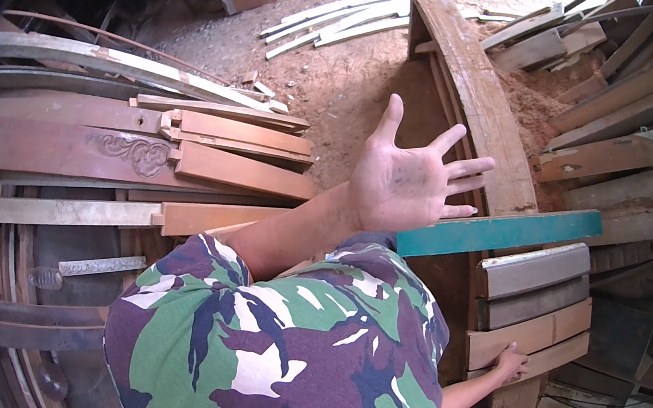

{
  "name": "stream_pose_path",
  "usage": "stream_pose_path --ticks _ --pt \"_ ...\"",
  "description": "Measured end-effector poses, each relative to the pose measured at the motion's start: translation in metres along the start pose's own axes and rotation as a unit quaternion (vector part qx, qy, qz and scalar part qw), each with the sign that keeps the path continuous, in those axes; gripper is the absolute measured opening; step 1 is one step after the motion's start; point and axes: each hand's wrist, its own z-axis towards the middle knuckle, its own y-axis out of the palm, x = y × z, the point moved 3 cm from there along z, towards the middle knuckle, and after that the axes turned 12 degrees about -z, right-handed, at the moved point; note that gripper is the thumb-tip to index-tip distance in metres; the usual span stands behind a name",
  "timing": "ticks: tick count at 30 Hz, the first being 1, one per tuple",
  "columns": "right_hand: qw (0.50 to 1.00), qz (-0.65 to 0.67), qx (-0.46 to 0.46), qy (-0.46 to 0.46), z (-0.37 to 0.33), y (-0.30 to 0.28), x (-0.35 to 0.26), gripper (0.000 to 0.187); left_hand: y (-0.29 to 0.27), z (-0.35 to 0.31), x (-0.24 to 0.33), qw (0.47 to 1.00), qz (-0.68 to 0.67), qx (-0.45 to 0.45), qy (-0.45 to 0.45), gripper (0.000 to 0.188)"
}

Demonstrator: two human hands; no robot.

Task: The person measures several wooden planks with a tape measure, marks them, and cuts them using a circular saw.

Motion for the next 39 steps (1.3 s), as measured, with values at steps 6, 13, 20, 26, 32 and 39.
stream_pose_path --ticks 6,13,20,26,32,39 --pt "1.0 0.005 0.0 0.003 0.008 0.003 0.003 0.096 0.002 0.003 -0.003 1.0 -0.008 0.007 0.0 0.125" --pt "1.0 -0.003 -0.007 -0.001 0.001 -0.005 -0.009 0.098 0.001 -0.004 0.004 1.0 0.011 0.017 0.014 0.124" --pt "1.0 -0.001 -0.024 -0.007 0.002 -0.007 -0.003 0.1 0.01 -0.001 0.008 1.0 0.0 -0.009 -0.003 0.128" --pt "1.0 0.002 -0.02 -0.017 -0.001 -0.009 0.001 0.101 0.011 0.0 0.007 1.0 0.003 -0.009 -0.005 0.129" --pt "1.0 0.011 -0.006 -0.016 -0.001 -0.005 -0.009 0.103 0.005 -0.008 0.012 0.999 0.049 0.001 0.023 0.13" --pt "0.999 0.036 -0.034 -0.007 -0.016 -0.025 -0.002 0.102 0.008 0.001 0.012 0.999 0.052 -0.001 0.01 0.128"
